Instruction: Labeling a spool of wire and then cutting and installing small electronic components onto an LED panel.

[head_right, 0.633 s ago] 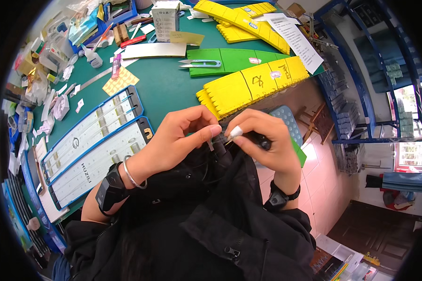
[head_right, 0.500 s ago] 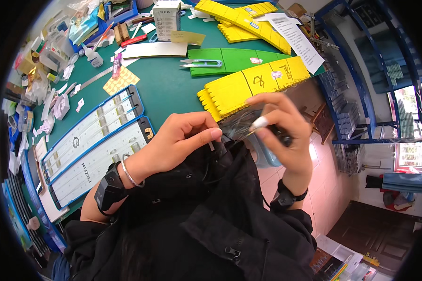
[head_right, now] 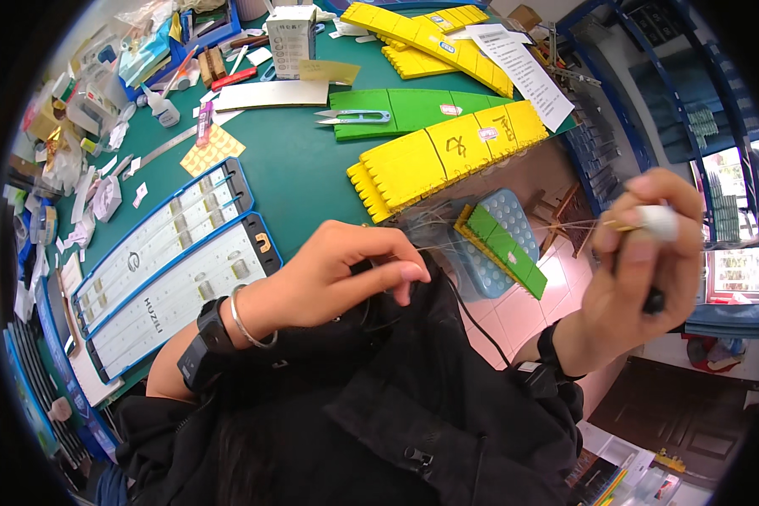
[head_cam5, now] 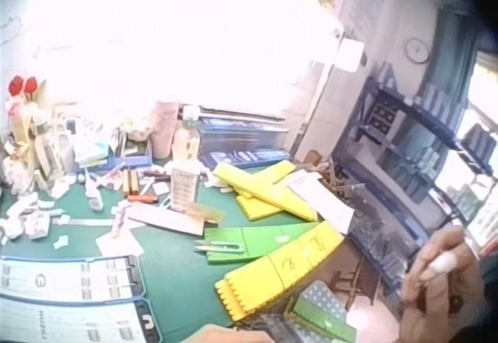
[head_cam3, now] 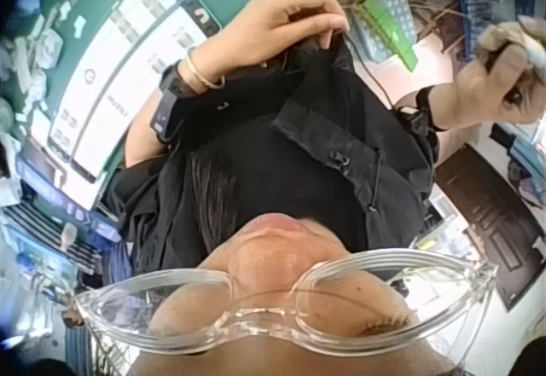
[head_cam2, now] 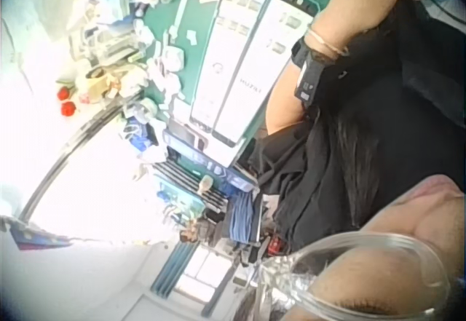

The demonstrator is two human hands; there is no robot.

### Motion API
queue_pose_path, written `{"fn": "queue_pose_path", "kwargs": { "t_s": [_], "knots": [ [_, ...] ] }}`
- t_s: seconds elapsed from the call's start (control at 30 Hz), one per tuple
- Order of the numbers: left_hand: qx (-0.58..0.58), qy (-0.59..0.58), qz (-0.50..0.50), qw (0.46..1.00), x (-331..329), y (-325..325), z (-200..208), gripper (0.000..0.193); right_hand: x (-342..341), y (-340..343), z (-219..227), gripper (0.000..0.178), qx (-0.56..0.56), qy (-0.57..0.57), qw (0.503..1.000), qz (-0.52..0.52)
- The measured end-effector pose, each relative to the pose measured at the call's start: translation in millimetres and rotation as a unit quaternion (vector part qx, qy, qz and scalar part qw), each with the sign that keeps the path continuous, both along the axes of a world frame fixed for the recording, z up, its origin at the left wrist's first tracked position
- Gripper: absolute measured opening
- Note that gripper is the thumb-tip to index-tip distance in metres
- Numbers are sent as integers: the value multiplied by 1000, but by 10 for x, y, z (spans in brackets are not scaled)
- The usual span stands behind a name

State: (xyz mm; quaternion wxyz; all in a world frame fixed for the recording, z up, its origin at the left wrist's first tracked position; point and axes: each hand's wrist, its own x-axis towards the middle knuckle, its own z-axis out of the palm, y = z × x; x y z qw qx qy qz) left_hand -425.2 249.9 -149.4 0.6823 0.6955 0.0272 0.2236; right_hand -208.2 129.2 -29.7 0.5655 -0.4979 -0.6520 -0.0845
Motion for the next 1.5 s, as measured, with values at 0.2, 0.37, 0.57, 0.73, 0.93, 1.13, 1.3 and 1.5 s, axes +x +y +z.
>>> {"fn": "queue_pose_path", "kwargs": {
  "t_s": [0.2, 0.37, 0.57, 0.73, 0.93, 1.13, 1.3, 1.5],
  "knots": [
    [-71, 45, 27, 996, -205, 67, 22, 26, 237, -155, 141, 16, 91, 59, 991, -75],
    [-99, 60, 77, 990, -267, 38, 38, 27, 357, -281, 228, 18, 91, 101, 981, -141],
    [-41, 93, -28, 994, -334, 117, -71, 26, 578, -432, 204, 21, 138, 178, 961, -163],
    [76, 59, -30, 995, -292, 136, -130, 21, 812, -530, 330, 19, 171, 182, 949, -191],
    [231, 174, 1, 957, -269, 157, -227, 17, 1163, -627, 431, 14, 237, 134, 928, -254],
    [295, 250, 36, 922, -249, 168, -190, 19, 1148, -525, 515, 13, 306, 130, 905, -264],
    [312, 275, 20, 909, -244, 154, -220, 17, 1057, -578, 595, 16, 238, 123, 936, -226],
    [330, -48, 57, 941, -270, 99, -26, 12, 532, -367, 628, 20, 186, 126, 964, -140]
  ]
}}
